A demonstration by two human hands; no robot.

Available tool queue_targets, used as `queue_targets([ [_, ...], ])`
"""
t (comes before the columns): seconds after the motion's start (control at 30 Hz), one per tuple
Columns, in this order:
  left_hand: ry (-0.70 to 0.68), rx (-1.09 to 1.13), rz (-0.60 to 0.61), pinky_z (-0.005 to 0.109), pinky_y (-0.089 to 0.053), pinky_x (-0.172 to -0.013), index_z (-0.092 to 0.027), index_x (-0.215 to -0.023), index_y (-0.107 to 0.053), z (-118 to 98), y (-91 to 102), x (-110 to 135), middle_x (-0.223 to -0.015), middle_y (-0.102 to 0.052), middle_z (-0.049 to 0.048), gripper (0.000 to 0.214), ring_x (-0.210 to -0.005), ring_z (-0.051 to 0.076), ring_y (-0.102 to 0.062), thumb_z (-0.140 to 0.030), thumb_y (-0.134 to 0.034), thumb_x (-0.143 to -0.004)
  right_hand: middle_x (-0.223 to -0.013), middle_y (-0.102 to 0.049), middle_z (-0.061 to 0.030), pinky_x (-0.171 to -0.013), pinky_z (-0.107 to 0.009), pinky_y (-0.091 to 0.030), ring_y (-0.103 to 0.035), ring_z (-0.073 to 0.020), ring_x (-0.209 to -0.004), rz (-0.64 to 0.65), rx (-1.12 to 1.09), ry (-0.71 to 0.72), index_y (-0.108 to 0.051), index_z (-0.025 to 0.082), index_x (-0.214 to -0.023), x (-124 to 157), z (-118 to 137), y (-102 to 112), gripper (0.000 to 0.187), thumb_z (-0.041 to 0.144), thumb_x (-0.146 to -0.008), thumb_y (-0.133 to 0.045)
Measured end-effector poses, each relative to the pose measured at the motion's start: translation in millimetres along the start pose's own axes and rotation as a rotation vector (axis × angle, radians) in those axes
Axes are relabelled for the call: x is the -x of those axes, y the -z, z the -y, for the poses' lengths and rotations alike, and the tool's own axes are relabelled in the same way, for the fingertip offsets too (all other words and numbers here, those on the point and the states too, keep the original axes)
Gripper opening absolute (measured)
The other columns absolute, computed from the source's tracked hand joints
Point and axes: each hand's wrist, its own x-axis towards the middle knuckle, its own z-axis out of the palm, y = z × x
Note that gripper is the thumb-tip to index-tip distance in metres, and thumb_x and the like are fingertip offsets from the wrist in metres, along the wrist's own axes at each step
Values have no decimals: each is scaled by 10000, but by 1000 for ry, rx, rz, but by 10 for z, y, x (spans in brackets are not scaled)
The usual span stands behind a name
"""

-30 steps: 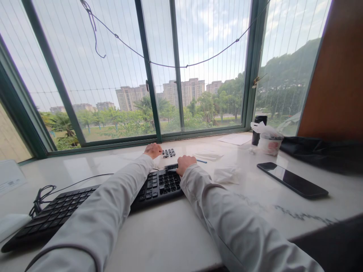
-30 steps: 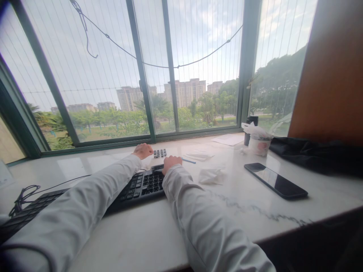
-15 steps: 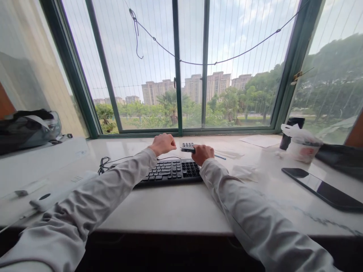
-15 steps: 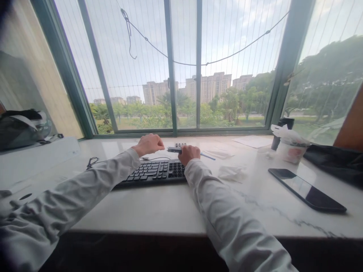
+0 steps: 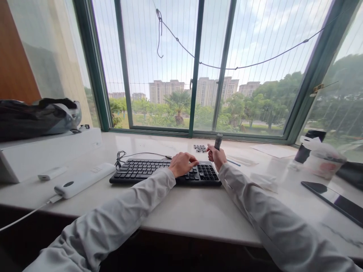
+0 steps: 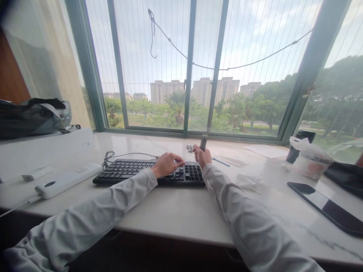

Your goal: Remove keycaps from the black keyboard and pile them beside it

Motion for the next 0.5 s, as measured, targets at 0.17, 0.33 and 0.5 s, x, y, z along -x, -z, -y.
queue_targets([
  [0.17, -17, 147, 71, 262, -483, -749, -267, -905, -751, -3, 3, 2, -884, -735, 31, 392, -831, 190, -655, -568, -521, -807, -476, -231, 95, -355, -197, -168, -224, -62, -386, 89, -521, -153, -431, 197, -662, 181, 96, -203, 271, 395, -790, -566],
  [0.33, -51, 203, 166, 235, -455, -691, -200, -847, -743, 21, -28, -5, -811, -729, 27, 402, -757, 169, -643, -536, -528, -796, -449, -258, 95, -334, -165, -187, -253, -43, -372, 67, -656, -251, -421, 184, -640, 303, 149, -277, 285, 352, -793, -593],
  [0.5, -74, 140, 187, 236, -434, -690, -184, -849, -724, 9, -28, -7, -839, -724, 40, 358, -770, 169, -629, -479, -524, -809, -439, -289, 92, -313, -164, -170, -298, -42, -351, 15, -573, -389, -431, 182, -648, 283, 91, -262, 259, 317, -815, -575],
])
